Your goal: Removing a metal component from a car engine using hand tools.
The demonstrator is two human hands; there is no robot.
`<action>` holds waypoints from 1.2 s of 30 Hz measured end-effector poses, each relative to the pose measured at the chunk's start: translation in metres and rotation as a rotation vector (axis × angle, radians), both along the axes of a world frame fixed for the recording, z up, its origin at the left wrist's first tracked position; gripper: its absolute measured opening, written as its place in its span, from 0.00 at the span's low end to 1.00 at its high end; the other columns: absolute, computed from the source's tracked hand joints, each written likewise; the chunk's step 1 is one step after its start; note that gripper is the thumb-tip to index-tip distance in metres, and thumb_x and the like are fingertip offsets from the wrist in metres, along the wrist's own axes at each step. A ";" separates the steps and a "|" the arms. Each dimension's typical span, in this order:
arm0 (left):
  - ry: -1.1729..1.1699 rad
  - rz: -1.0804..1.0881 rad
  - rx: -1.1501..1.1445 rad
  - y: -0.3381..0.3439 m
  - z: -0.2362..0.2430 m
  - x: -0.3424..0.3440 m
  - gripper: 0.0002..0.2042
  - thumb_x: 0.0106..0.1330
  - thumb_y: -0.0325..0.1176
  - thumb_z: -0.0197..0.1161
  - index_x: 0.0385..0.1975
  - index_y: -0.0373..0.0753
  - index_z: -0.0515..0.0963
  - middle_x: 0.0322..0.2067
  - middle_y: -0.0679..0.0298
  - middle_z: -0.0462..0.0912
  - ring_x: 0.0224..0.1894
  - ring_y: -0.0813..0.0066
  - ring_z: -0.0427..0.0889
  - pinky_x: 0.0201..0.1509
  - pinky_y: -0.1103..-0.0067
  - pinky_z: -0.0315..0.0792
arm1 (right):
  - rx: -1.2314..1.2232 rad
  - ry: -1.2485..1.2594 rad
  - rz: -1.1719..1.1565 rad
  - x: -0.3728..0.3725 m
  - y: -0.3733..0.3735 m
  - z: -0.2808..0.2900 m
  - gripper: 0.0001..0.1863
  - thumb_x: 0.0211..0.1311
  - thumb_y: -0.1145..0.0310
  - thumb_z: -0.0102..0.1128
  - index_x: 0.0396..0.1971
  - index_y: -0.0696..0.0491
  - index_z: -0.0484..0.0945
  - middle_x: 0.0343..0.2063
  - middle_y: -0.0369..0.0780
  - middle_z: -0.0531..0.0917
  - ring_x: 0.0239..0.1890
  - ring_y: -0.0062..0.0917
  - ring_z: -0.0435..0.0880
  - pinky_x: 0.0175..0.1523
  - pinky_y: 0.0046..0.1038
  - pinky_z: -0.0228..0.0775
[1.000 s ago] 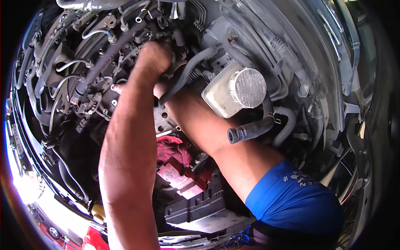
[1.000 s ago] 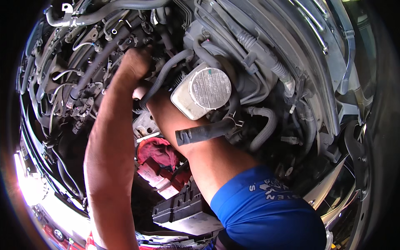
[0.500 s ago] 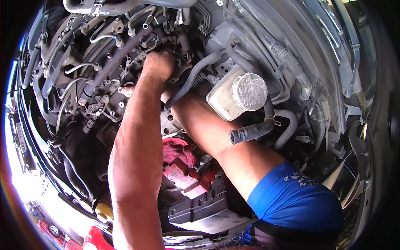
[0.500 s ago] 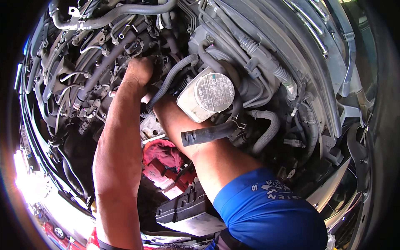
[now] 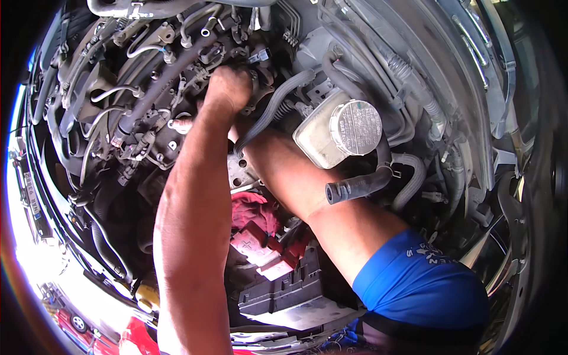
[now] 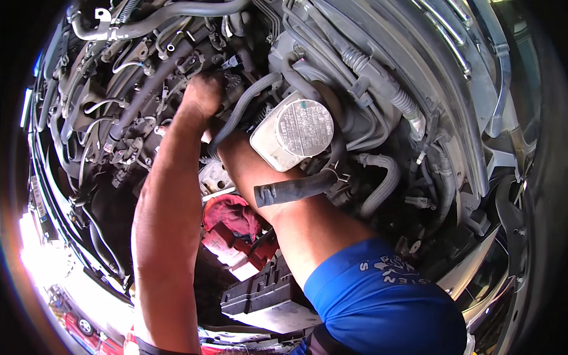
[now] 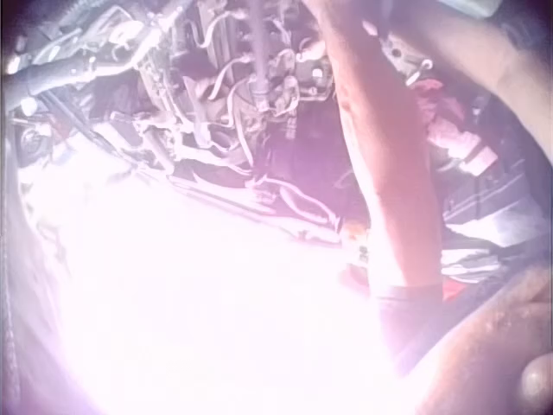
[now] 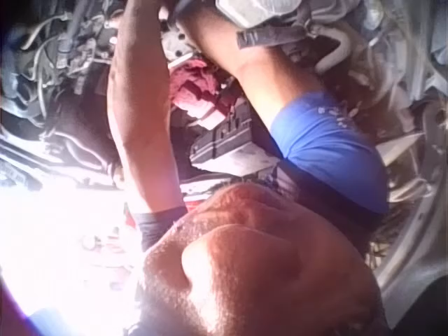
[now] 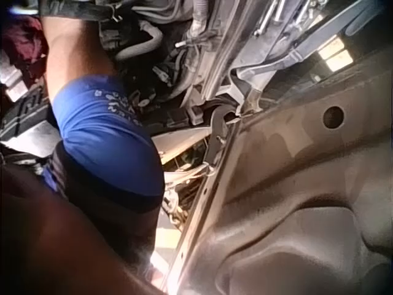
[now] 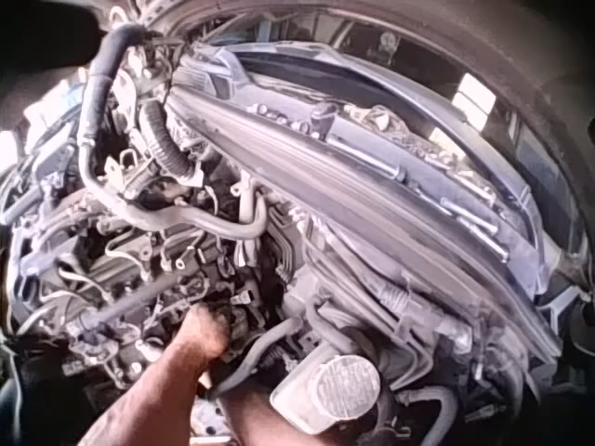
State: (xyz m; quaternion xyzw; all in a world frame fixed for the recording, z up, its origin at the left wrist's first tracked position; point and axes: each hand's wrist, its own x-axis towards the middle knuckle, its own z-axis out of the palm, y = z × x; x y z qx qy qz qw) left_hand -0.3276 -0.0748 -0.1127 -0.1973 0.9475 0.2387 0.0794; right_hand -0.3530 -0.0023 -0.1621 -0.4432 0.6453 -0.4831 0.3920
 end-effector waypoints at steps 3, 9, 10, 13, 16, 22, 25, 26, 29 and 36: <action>0.201 0.473 0.618 0.001 -0.006 0.009 0.22 0.73 0.43 0.46 0.44 0.29 0.81 0.47 0.39 0.82 0.54 0.43 0.79 0.61 0.62 0.70 | -0.028 -0.003 -0.016 -0.006 0.015 -0.010 0.41 0.56 0.35 0.64 0.53 0.61 0.79 0.47 0.52 0.85 0.52 0.40 0.83 0.59 0.36 0.71; 0.143 0.316 0.352 0.016 0.017 0.005 0.23 0.72 0.44 0.52 0.55 0.32 0.78 0.50 0.38 0.81 0.59 0.44 0.77 0.64 0.64 0.68 | -0.071 -0.012 -0.024 -0.017 0.032 -0.016 0.41 0.56 0.36 0.64 0.53 0.61 0.79 0.47 0.52 0.85 0.52 0.39 0.83 0.59 0.36 0.71; 0.158 0.297 0.306 0.016 0.019 0.006 0.23 0.72 0.46 0.52 0.53 0.31 0.79 0.48 0.38 0.82 0.57 0.44 0.79 0.61 0.64 0.70 | -0.086 -0.020 -0.021 -0.016 0.029 -0.015 0.41 0.56 0.36 0.64 0.53 0.61 0.79 0.47 0.52 0.85 0.52 0.39 0.83 0.59 0.36 0.71; 0.107 0.073 0.086 0.012 0.018 0.001 0.24 0.72 0.46 0.52 0.51 0.29 0.79 0.47 0.36 0.81 0.57 0.44 0.79 0.61 0.63 0.70 | -0.122 -0.046 -0.012 -0.021 0.021 -0.017 0.41 0.56 0.36 0.64 0.53 0.61 0.79 0.47 0.52 0.85 0.52 0.39 0.83 0.59 0.35 0.71; 0.180 0.468 0.397 0.021 0.021 0.009 0.24 0.72 0.47 0.53 0.48 0.27 0.79 0.46 0.35 0.81 0.55 0.43 0.79 0.60 0.63 0.70 | -0.143 -0.073 -0.010 -0.018 0.018 -0.026 0.41 0.56 0.36 0.64 0.53 0.61 0.79 0.47 0.52 0.85 0.52 0.39 0.83 0.59 0.35 0.71; 0.143 0.338 0.235 0.028 0.034 0.032 0.20 0.70 0.44 0.57 0.48 0.29 0.79 0.41 0.37 0.82 0.48 0.39 0.81 0.54 0.60 0.74 | -0.200 -0.120 0.032 0.004 0.001 -0.035 0.40 0.57 0.37 0.64 0.53 0.61 0.79 0.47 0.51 0.85 0.52 0.38 0.83 0.59 0.35 0.71; 0.534 0.293 0.061 0.047 0.055 0.098 0.19 0.65 0.36 0.63 0.51 0.30 0.77 0.42 0.42 0.82 0.48 0.40 0.79 0.55 0.59 0.72 | -0.227 -0.141 0.060 0.013 -0.006 -0.040 0.40 0.57 0.37 0.64 0.53 0.61 0.79 0.47 0.51 0.85 0.52 0.38 0.83 0.59 0.35 0.71; 0.643 0.284 -0.098 0.047 0.053 0.126 0.20 0.63 0.33 0.64 0.52 0.30 0.75 0.44 0.42 0.80 0.49 0.41 0.78 0.56 0.58 0.71 | -0.236 -0.145 0.070 0.016 -0.010 -0.039 0.40 0.57 0.37 0.64 0.53 0.61 0.79 0.47 0.51 0.85 0.52 0.38 0.83 0.59 0.35 0.71; 0.471 0.303 -0.320 0.030 0.027 0.225 0.27 0.61 0.32 0.66 0.58 0.24 0.70 0.53 0.38 0.71 0.55 0.40 0.71 0.59 0.55 0.68 | 0.361 -0.214 0.008 0.054 -0.037 0.007 0.45 0.52 0.35 0.68 0.55 0.61 0.77 0.53 0.51 0.82 0.57 0.38 0.80 0.64 0.35 0.69; 0.331 0.377 -0.306 0.059 -0.007 0.222 0.32 0.59 0.38 0.68 0.60 0.25 0.68 0.57 0.38 0.70 0.64 0.39 0.64 0.70 0.55 0.59 | 0.399 -0.246 -0.023 0.047 -0.036 -0.004 0.61 0.42 0.29 0.72 0.61 0.70 0.67 0.50 0.52 0.81 0.50 0.35 0.81 0.54 0.34 0.74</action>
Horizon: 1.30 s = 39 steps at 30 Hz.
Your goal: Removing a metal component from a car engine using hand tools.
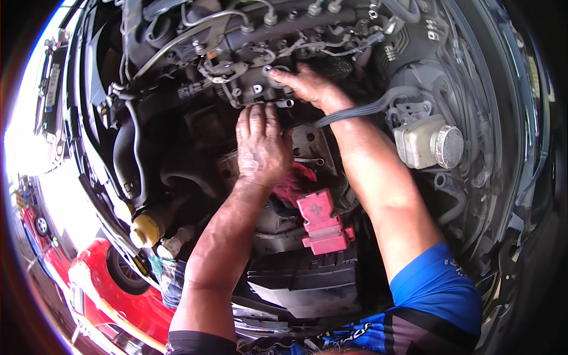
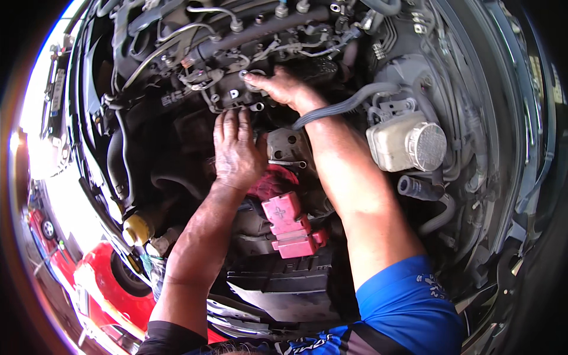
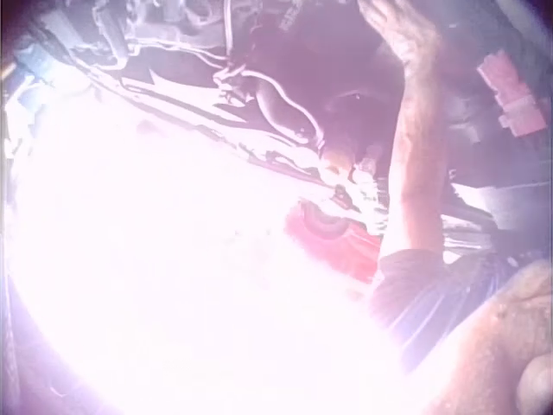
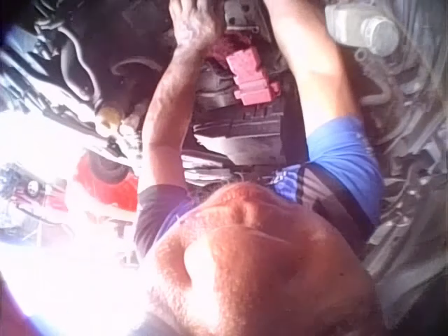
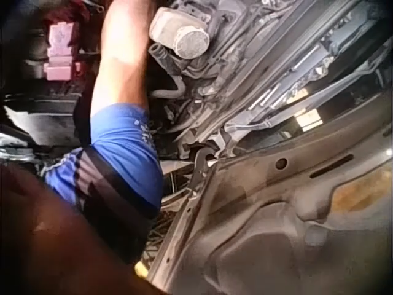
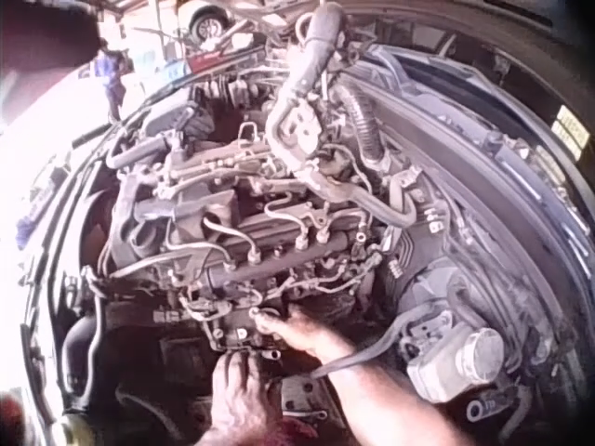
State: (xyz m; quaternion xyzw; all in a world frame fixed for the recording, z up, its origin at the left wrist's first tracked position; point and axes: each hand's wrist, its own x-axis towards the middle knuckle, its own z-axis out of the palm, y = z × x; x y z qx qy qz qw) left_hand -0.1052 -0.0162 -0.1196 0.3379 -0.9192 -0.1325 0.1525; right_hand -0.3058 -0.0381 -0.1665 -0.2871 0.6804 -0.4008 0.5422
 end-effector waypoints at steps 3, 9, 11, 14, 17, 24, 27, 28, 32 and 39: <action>-0.021 0.015 0.040 0.013 -0.007 -0.005 0.36 0.59 0.40 0.67 0.64 0.26 0.63 0.61 0.39 0.65 0.66 0.39 0.61 0.71 0.52 0.56 | 0.057 -0.003 -0.047 -0.011 0.005 -0.013 0.34 0.56 0.41 0.71 0.54 0.52 0.78 0.34 0.33 0.83 0.18 0.10 0.67 0.20 0.19 0.56; -0.063 0.048 0.075 0.014 -0.014 0.004 0.40 0.58 0.43 0.67 0.67 0.28 0.60 0.64 0.41 0.61 0.69 0.39 0.57 0.71 0.50 0.53 | 0.017 -0.167 -0.016 0.004 0.005 0.016 0.41 0.53 0.41 0.73 0.56 0.58 0.76 0.43 0.40 0.85 0.44 0.22 0.79 0.49 0.28 0.71; -0.044 0.039 0.086 0.017 -0.014 -0.002 0.40 0.58 0.44 0.67 0.67 0.28 0.60 0.64 0.41 0.61 0.70 0.39 0.56 0.72 0.50 0.52 | -0.048 -0.159 -0.055 0.002 0.011 0.023 0.26 0.59 0.47 0.71 0.48 0.51 0.83 0.41 0.33 0.84 0.40 0.18 0.78 0.43 0.26 0.70; -0.048 0.024 0.114 0.017 -0.015 -0.001 0.40 0.59 0.45 0.66 0.67 0.27 0.61 0.65 0.41 0.60 0.71 0.39 0.55 0.73 0.50 0.51 | 0.003 -0.143 -0.040 0.004 0.008 0.024 0.28 0.60 0.49 0.70 0.54 0.53 0.80 0.46 0.35 0.84 0.45 0.21 0.79 0.51 0.27 0.70; -0.071 0.044 0.143 0.014 -0.013 -0.001 0.39 0.62 0.47 0.63 0.68 0.28 0.60 0.66 0.43 0.60 0.72 0.41 0.53 0.74 0.51 0.49 | -0.075 -0.035 -0.076 0.014 0.009 0.030 0.33 0.60 0.49 0.70 0.57 0.58 0.77 0.52 0.39 0.82 0.53 0.26 0.78 0.60 0.32 0.67; -0.022 0.044 0.145 0.008 0.008 -0.024 0.39 0.63 0.46 0.60 0.70 0.30 0.57 0.66 0.45 0.62 0.73 0.46 0.53 0.75 0.48 0.44 | 0.003 0.072 -0.018 -0.014 0.013 0.005 0.38 0.55 0.40 0.71 0.55 0.56 0.78 0.47 0.38 0.83 0.49 0.25 0.77 0.52 0.33 0.71; -0.038 0.033 0.149 0.007 -0.005 -0.019 0.36 0.62 0.45 0.58 0.67 0.30 0.60 0.64 0.47 0.65 0.69 0.48 0.59 0.75 0.52 0.46 | -0.013 -0.031 -0.056 -0.002 0.007 0.006 0.39 0.53 0.40 0.72 0.54 0.58 0.77 0.47 0.40 0.83 0.49 0.26 0.78 0.52 0.33 0.72; -0.025 0.042 0.152 0.008 -0.007 -0.021 0.36 0.62 0.45 0.58 0.67 0.30 0.61 0.63 0.47 0.65 0.69 0.48 0.60 0.75 0.52 0.47 | -0.005 -0.026 -0.054 0.000 0.007 0.007 0.39 0.53 0.40 0.72 0.54 0.58 0.77 0.47 0.40 0.83 0.49 0.26 0.78 0.52 0.33 0.72; 0.016 0.048 0.163 0.015 -0.016 -0.021 0.36 0.61 0.45 0.58 0.67 0.31 0.61 0.62 0.48 0.66 0.68 0.48 0.61 0.74 0.52 0.47 | 0.019 -0.101 -0.055 0.007 0.011 0.021 0.36 0.56 0.42 0.71 0.54 0.56 0.78 0.46 0.38 0.83 0.49 0.26 0.79 0.52 0.31 0.71; 0.045 0.023 0.188 0.014 -0.019 -0.017 0.38 0.60 0.46 0.60 0.69 0.32 0.59 0.64 0.49 0.64 0.71 0.50 0.58 0.75 0.52 0.47 | 0.068 -0.133 -0.039 0.000 0.013 0.024 0.34 0.55 0.40 0.70 0.51 0.52 0.79 0.42 0.35 0.83 0.44 0.23 0.79 0.42 0.30 0.71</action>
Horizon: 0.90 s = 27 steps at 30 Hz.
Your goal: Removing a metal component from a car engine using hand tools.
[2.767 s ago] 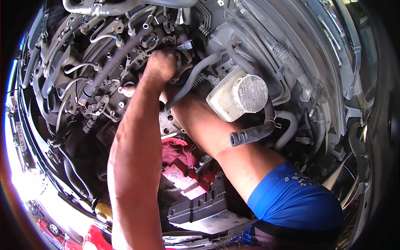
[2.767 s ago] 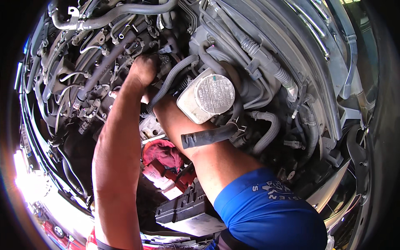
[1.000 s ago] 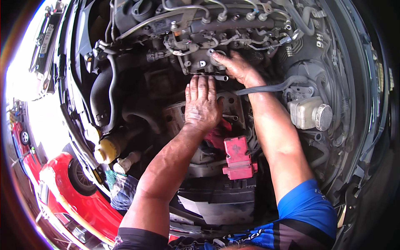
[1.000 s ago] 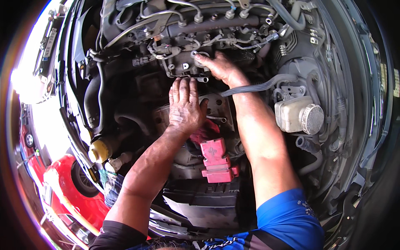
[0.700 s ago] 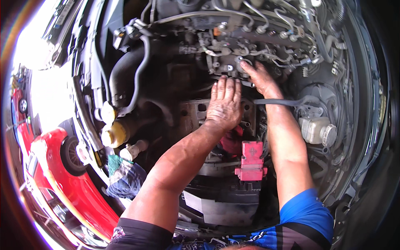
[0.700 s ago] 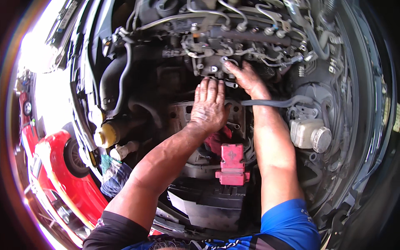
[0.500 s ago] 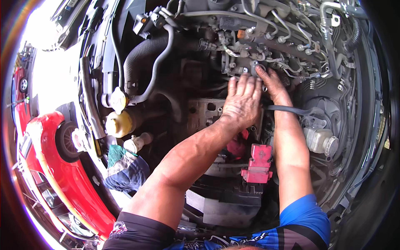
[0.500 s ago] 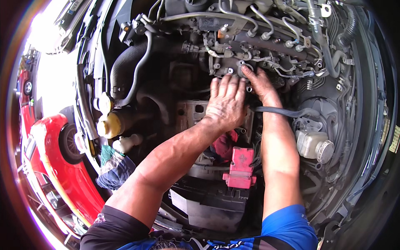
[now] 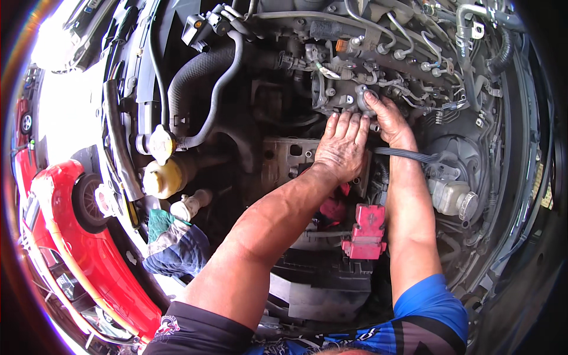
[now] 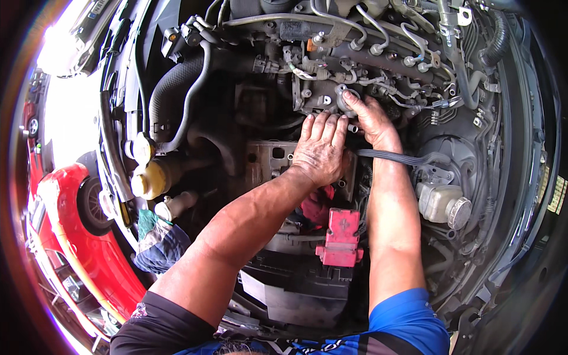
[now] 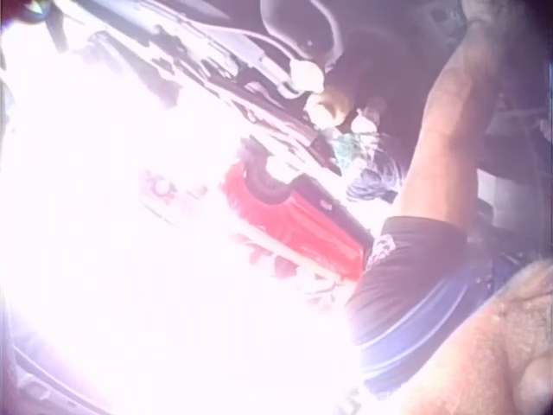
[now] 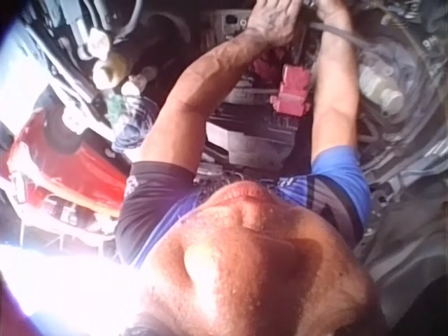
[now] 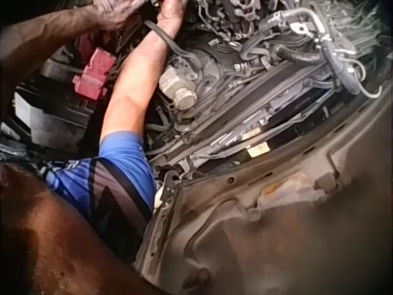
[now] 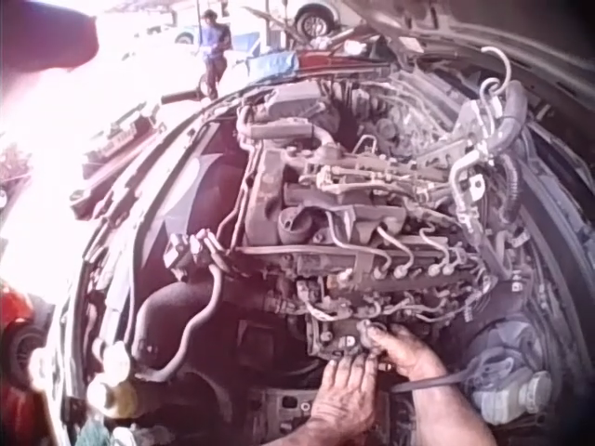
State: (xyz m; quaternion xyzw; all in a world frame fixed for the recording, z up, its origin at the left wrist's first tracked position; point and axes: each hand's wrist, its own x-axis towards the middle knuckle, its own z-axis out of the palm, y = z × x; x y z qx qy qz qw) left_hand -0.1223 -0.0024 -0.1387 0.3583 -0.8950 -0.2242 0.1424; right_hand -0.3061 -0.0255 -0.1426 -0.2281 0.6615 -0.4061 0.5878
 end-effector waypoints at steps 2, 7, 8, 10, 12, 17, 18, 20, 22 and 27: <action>0.008 0.006 0.005 0.000 0.001 -0.002 0.39 0.60 0.47 0.61 0.69 0.33 0.59 0.65 0.50 0.63 0.71 0.50 0.57 0.75 0.52 0.46 | 0.057 0.025 -0.020 -0.006 -0.002 0.002 0.34 0.55 0.39 0.70 0.49 0.52 0.80 0.40 0.34 0.83 0.38 0.21 0.78 0.36 0.28 0.69; 0.063 0.007 0.015 0.001 -0.002 -0.001 0.41 0.57 0.47 0.64 0.70 0.35 0.58 0.67 0.51 0.61 0.72 0.51 0.55 0.75 0.52 0.46 | 0.175 0.001 -0.051 -0.009 -0.005 0.014 0.31 0.54 0.37 0.69 0.42 0.51 0.81 0.27 0.31 0.80 0.18 0.15 0.68 0.20 0.20 0.54; 0.070 0.008 0.015 0.001 -0.002 0.000 0.42 0.56 0.47 0.65 0.70 0.35 0.58 0.67 0.51 0.61 0.73 0.51 0.55 0.75 0.52 0.46 | 0.186 -0.013 -0.061 -0.007 -0.005 0.015 0.30 0.54 0.37 0.69 0.39 0.50 0.81 0.24 0.30 0.77 0.14 0.13 0.63 0.18 0.19 0.50; 0.097 0.015 0.012 0.000 -0.005 0.003 0.43 0.55 0.46 0.66 0.71 0.36 0.58 0.68 0.51 0.60 0.73 0.51 0.55 0.75 0.52 0.46 | 0.196 -0.081 -0.050 -0.005 -0.007 0.019 0.28 0.53 0.36 0.69 0.35 0.48 0.81 0.17 0.28 0.72 0.09 0.11 0.57 0.15 0.16 0.44; 0.083 0.009 -0.018 -0.001 -0.008 0.006 0.43 0.54 0.46 0.66 0.71 0.36 0.58 0.68 0.51 0.60 0.73 0.51 0.54 0.75 0.52 0.47 | 0.212 -0.101 -0.069 -0.005 -0.006 0.023 0.28 0.54 0.36 0.69 0.35 0.48 0.81 0.17 0.28 0.73 0.09 0.11 0.57 0.15 0.16 0.44; 0.024 -0.015 -0.033 -0.001 -0.003 0.004 0.43 0.55 0.47 0.66 0.71 0.36 0.58 0.67 0.50 0.60 0.73 0.50 0.54 0.75 0.51 0.47 | 0.236 -0.113 -0.059 -0.010 -0.006 0.029 0.26 0.57 0.37 0.67 0.34 0.48 0.82 0.20 0.29 0.74 0.10 0.11 0.57 0.16 0.17 0.43; 0.037 -0.005 -0.026 -0.003 -0.002 0.004 0.43 0.55 0.48 0.66 0.70 0.35 0.58 0.66 0.50 0.60 0.72 0.50 0.55 0.74 0.51 0.47 | 0.192 -0.137 -0.003 -0.015 -0.008 0.025 0.26 0.56 0.36 0.67 0.33 0.47 0.83 0.19 0.29 0.73 0.10 0.11 0.56 0.16 0.18 0.41; 0.049 0.021 -0.001 -0.006 0.007 0.002 0.43 0.56 0.49 0.65 0.70 0.33 0.58 0.64 0.47 0.62 0.72 0.48 0.56 0.74 0.49 0.47 | 0.205 -0.111 -0.033 -0.009 -0.009 0.022 0.26 0.55 0.35 0.68 0.30 0.46 0.82 0.18 0.27 0.72 0.11 0.11 0.56 0.18 0.18 0.42; 0.180 -0.013 0.029 -0.004 0.017 0.000 0.41 0.55 0.44 0.68 0.67 0.31 0.61 0.62 0.46 0.65 0.69 0.47 0.59 0.73 0.49 0.50 | 0.201 -0.132 -0.043 -0.011 -0.001 0.016 0.26 0.54 0.35 0.69 0.28 0.45 0.81 0.16 0.24 0.71 0.10 0.10 0.55 0.18 0.17 0.41; 0.613 -0.062 0.148 -0.007 0.033 -0.026 0.31 0.52 0.32 0.69 0.57 0.31 0.68 0.46 0.47 0.74 0.52 0.45 0.72 0.61 0.56 0.64 | 0.086 -0.301 -0.045 -0.015 -0.007 0.013 0.23 0.62 0.50 0.69 0.43 0.56 0.83 0.38 0.40 0.86 0.40 0.27 0.83 0.49 0.31 0.75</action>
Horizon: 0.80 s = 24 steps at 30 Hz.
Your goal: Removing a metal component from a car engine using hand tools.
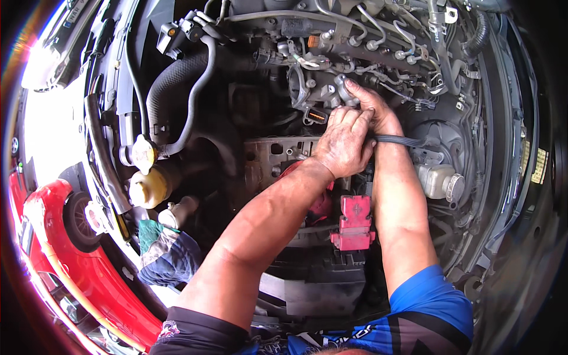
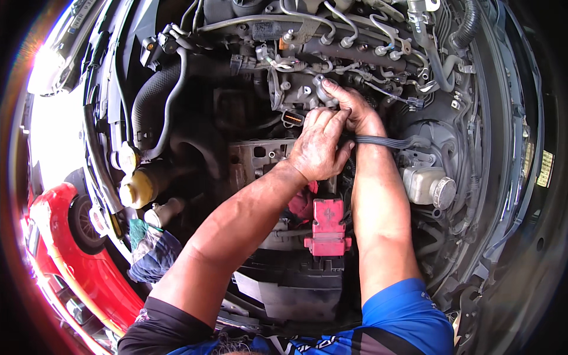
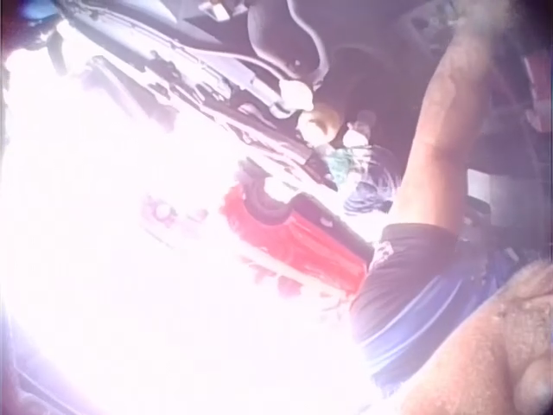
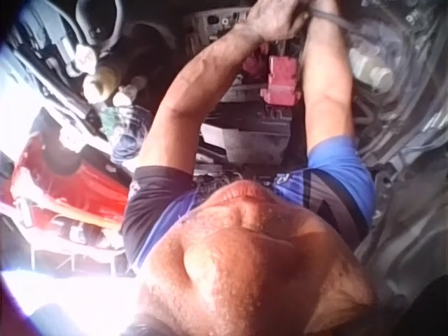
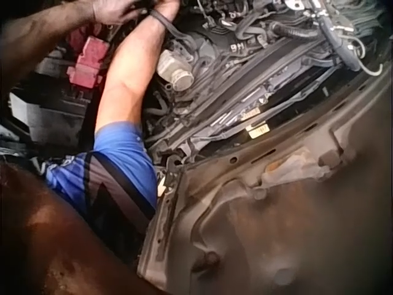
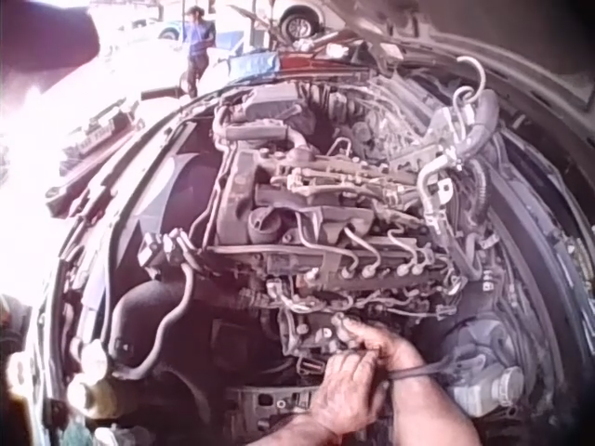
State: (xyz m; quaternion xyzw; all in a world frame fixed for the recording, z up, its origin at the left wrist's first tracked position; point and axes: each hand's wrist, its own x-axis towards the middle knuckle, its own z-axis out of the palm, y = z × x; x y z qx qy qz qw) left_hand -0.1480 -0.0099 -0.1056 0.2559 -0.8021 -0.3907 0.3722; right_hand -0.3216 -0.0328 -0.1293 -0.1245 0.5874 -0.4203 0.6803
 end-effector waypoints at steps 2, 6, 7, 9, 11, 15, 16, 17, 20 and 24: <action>0.009 0.017 -0.007 0.003 -0.008 -0.006 0.29 0.52 0.32 0.68 0.55 0.32 0.69 0.45 0.47 0.74 0.50 0.46 0.72 0.59 0.56 0.64 | 0.024 -0.053 -0.024 0.005 -0.002 0.002 0.22 0.62 0.51 0.69 0.43 0.56 0.83 0.37 0.39 0.86 0.38 0.26 0.83 0.47 0.31 0.75; 0.095 0.039 -0.025 0.007 -0.022 -0.013 0.23 0.54 0.34 0.67 0.48 0.34 0.70 0.44 0.48 0.74 0.47 0.47 0.72 0.56 0.56 0.63 | 0.028 0.035 -0.002 0.004 -0.003 0.000 0.23 0.62 0.49 0.68 0.41 0.56 0.84 0.37 0.39 0.86 0.37 0.25 0.83 0.47 0.30 0.75; 0.093 0.038 -0.023 0.007 -0.023 -0.013 0.23 0.54 0.34 0.67 0.48 0.34 0.70 0.44 0.48 0.74 0.47 0.47 0.72 0.56 0.56 0.63 | 0.030 0.033 -0.003 0.005 -0.003 0.001 0.23 0.62 0.49 0.68 0.41 0.56 0.84 0.37 0.39 0.86 0.37 0.25 0.83 0.47 0.30 0.75; 0.150 0.037 -0.037 0.006 -0.023 -0.014 0.23 0.55 0.37 0.66 0.48 0.34 0.69 0.44 0.48 0.74 0.48 0.46 0.71 0.57 0.56 0.63 | 0.036 0.053 -0.009 0.005 -0.004 0.006 0.23 0.61 0.48 0.69 0.39 0.55 0.84 0.36 0.38 0.86 0.37 0.24 0.82 0.46 0.30 0.74; 0.148 0.027 -0.033 0.008 -0.024 -0.015 0.23 0.56 0.38 0.66 0.48 0.34 0.69 0.44 0.48 0.74 0.48 0.45 0.71 0.57 0.56 0.63 | 0.015 0.047 0.014 0.004 -0.006 0.006 0.22 0.61 0.47 0.69 0.38 0.54 0.84 0.35 0.37 0.85 0.36 0.24 0.82 0.44 0.29 0.74; 0.144 0.015 -0.038 0.009 -0.027 -0.013 0.24 0.57 0.40 0.65 0.48 0.34 0.69 0.46 0.48 0.74 0.50 0.44 0.70 0.59 0.55 0.62 | 0.039 0.057 -0.020 0.007 0.002 0.005 0.23 0.60 0.46 0.69 0.39 0.53 0.84 0.36 0.37 0.86 0.35 0.24 0.82 0.44 0.29 0.75; 0.144 0.005 -0.036 0.009 -0.027 -0.012 0.24 0.57 0.41 0.65 0.49 0.34 0.69 0.46 0.48 0.74 0.51 0.44 0.70 0.60 0.54 0.61 | 0.038 0.056 -0.021 0.007 0.002 0.006 0.23 0.60 0.46 0.69 0.39 0.53 0.84 0.36 0.37 0.86 0.35 0.24 0.82 0.44 0.29 0.75; 0.136 0.010 -0.041 0.010 -0.027 -0.011 0.24 0.57 0.41 0.66 0.49 0.34 0.69 0.48 0.48 0.73 0.52 0.44 0.70 0.61 0.54 0.61 | 0.043 0.060 -0.014 0.008 0.001 0.007 0.23 0.61 0.46 0.69 0.40 0.53 0.84 0.36 0.36 0.86 0.35 0.23 0.82 0.42 0.29 0.75; 0.125 0.005 -0.059 0.008 -0.026 -0.011 0.24 0.56 0.42 0.66 0.48 0.35 0.70 0.49 0.48 0.73 0.53 0.44 0.70 0.62 0.53 0.61 | 0.051 0.077 -0.008 0.001 0.002 0.001 0.23 0.62 0.48 0.68 0.41 0.54 0.83 0.34 0.38 0.86 0.33 0.25 0.84 0.40 0.30 0.77; 0.093 0.031 -0.064 0.013 -0.028 -0.004 0.24 0.55 0.41 0.67 0.48 0.36 0.70 0.50 0.49 0.74 0.53 0.45 0.70 0.63 0.54 0.61 | 0.061 0.065 -0.002 0.001 0.007 -0.003 0.22 0.63 0.50 0.68 0.43 0.54 0.83 0.33 0.39 0.86 0.31 0.26 0.85 0.39 0.30 0.79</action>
